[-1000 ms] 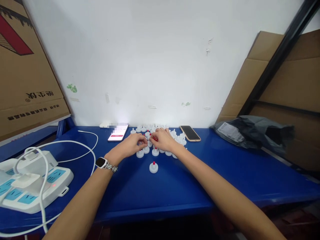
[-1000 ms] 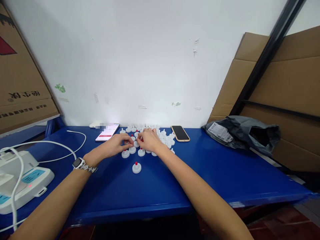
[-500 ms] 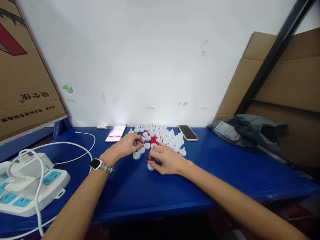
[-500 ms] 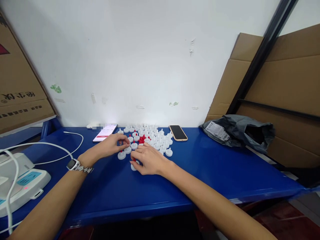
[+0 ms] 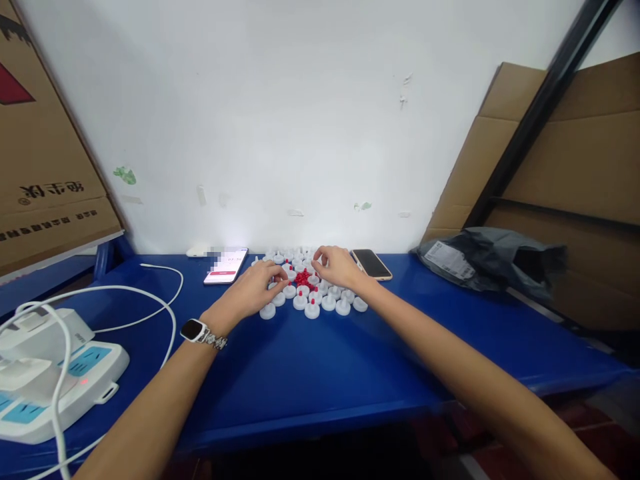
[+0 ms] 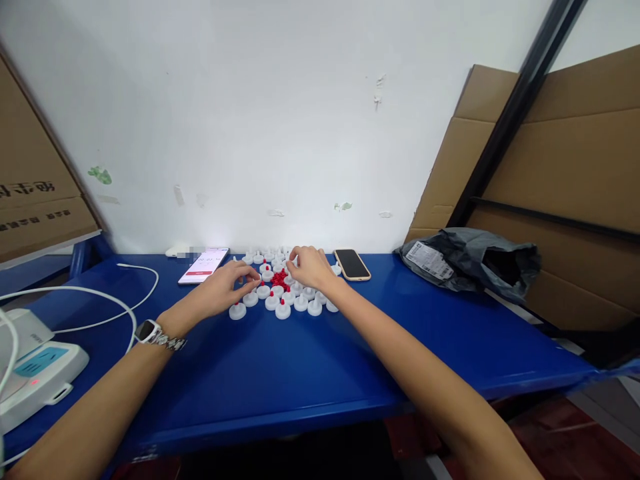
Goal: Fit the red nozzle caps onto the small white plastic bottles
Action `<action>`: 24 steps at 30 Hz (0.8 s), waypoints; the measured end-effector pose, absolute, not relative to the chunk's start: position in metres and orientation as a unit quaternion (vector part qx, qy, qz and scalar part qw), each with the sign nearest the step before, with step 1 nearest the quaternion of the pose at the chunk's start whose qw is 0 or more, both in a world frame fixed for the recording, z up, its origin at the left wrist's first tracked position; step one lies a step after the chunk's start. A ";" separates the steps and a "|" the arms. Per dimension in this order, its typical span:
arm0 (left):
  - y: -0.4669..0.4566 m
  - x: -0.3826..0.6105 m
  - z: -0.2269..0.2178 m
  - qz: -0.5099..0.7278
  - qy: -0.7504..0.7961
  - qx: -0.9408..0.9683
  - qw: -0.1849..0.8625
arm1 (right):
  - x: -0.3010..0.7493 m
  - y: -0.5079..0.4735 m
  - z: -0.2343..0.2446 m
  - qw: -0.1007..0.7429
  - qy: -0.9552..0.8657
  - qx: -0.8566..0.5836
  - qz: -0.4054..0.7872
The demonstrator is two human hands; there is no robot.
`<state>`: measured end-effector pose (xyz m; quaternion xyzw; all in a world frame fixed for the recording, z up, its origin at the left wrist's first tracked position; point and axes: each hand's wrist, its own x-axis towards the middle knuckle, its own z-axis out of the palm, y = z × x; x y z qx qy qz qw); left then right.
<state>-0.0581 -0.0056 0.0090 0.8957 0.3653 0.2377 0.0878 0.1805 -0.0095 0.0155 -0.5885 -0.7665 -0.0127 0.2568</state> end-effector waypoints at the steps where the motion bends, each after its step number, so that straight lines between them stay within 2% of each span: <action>1: -0.007 -0.057 0.008 0.241 0.363 0.897 0.079 | 0.180 0.002 0.016 0.232 -0.761 -0.606 -0.011; 4: -0.009 -0.053 0.007 0.242 0.353 0.901 0.068 | 0.176 0.025 0.015 0.172 -0.759 -0.627 0.005; 6: -0.010 -0.052 0.007 0.245 0.348 0.903 0.064 | 0.176 0.030 0.013 0.168 -0.761 -0.626 0.020; 9: -0.011 -0.050 0.008 0.262 0.351 0.898 0.049 | 0.177 0.024 0.014 0.226 -0.753 -0.617 0.034; 12: -0.014 -0.046 0.009 0.303 0.356 0.884 0.026 | 0.176 0.006 0.021 0.322 -0.742 -0.586 0.050; 15: -0.018 -0.041 0.008 0.326 0.357 0.875 0.017 | 0.166 -0.015 0.029 0.396 -0.746 -0.518 0.138; 17: -0.018 -0.039 0.006 0.314 0.357 0.879 0.028 | 0.158 -0.026 0.031 0.411 -0.753 -0.469 0.210; 20: -0.016 -0.040 0.003 0.278 0.361 0.888 0.055 | 0.151 -0.032 0.029 0.420 -0.752 -0.448 0.240; 22: -0.013 -0.043 0.001 0.266 0.367 0.889 0.065 | 0.150 -0.030 0.025 0.405 -0.759 -0.467 0.204; 24: -0.011 -0.046 0.001 0.269 0.376 0.884 0.068 | 0.153 -0.028 0.020 0.346 -0.791 -0.486 0.136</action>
